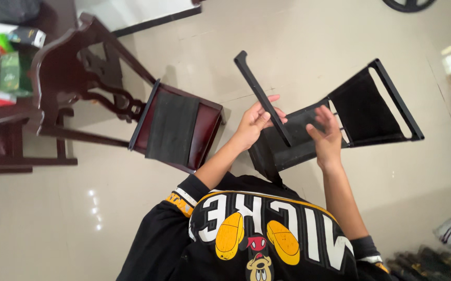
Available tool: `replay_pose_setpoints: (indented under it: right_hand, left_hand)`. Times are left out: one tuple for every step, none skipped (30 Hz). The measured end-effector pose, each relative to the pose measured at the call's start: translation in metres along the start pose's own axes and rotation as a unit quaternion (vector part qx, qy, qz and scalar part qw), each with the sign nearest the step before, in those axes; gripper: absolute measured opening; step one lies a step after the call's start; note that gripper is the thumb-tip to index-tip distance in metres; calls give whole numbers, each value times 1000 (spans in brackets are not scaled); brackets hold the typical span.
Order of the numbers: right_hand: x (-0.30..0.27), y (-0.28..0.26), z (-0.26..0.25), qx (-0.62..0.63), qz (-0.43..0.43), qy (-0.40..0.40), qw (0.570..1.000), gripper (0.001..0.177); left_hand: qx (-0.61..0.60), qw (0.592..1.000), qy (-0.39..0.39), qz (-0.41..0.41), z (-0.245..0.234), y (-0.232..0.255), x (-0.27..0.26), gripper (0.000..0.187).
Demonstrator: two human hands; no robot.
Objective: The person disassembles a black plastic step stool by removing its legs and side panels. They place the removed parts on a nearby wooden chair and continue to take apart the remaining sections of the stool.
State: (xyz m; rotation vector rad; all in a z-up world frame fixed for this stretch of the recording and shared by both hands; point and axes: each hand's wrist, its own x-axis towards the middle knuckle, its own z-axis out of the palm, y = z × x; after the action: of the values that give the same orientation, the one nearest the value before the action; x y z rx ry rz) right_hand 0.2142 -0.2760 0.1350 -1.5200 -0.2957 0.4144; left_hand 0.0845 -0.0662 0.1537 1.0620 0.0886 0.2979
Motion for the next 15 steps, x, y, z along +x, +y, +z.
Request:
replay_pose_setpoints:
  right_hand:
    - [-4, -6, 5, -1, 8, -64, 998, 43]
    - [-9, -11, 11, -2, 17, -127, 992, 34]
    - [-10, -15, 16, -3, 25, -191, 981, 28]
    - [-10, -17, 23, -40, 33, -225, 973, 29]
    - [-13, -15, 32, -75, 42, -259, 962, 31]
    - [-14, -13, 40, -110, 50, -292, 949, 33]
    - [-16, -10, 46, -107, 55, -288, 950, 33]
    - [-16, -6, 52, -104, 59, -284, 951, 33]
    - [-16, -2, 59, -100, 63, -278, 953, 33]
    - [-17, 1, 65, -127, 37, -260, 956, 29]
    - [-18, 4, 69, -154, 11, -240, 958, 25]
    - [-17, 5, 75, -180, -15, -219, 959, 22]
    - [-17, 7, 81, -151, -29, -205, 967, 20]
    - [-17, 7, 87, -120, -43, -191, 973, 18]
    - [-17, 7, 94, -90, -56, -174, 979, 16]
  left_hand:
    - [9, 1000, 20, -7, 2, -1, -4, 47]
    - [17, 999, 40, -14, 3, -4, -9, 47]
    - [25, 998, 60, -20, 4, -6, -12, 48]
    - [20, 997, 75, -6, 4, -9, -13, 47]
    - [17, 996, 92, 6, 3, -12, -15, 46]
    - [13, 994, 109, 18, 2, -16, -18, 45]
    - [10, 993, 118, 29, -2, -18, -23, 45]
    - [8, 991, 126, 40, -6, -21, -28, 45]
    - [6, 990, 133, 51, -12, -22, -32, 45]
    - [14, 987, 145, 61, -17, -24, -35, 45]
    - [21, 985, 156, 70, -23, -26, -37, 44]
    - [28, 982, 167, 80, -33, -27, -41, 44]
    - [79, 975, 194, 73, -45, -28, -47, 44]
    - [129, 965, 220, 65, -60, -29, -52, 44]
    - [179, 952, 243, 56, -76, -33, -55, 44]
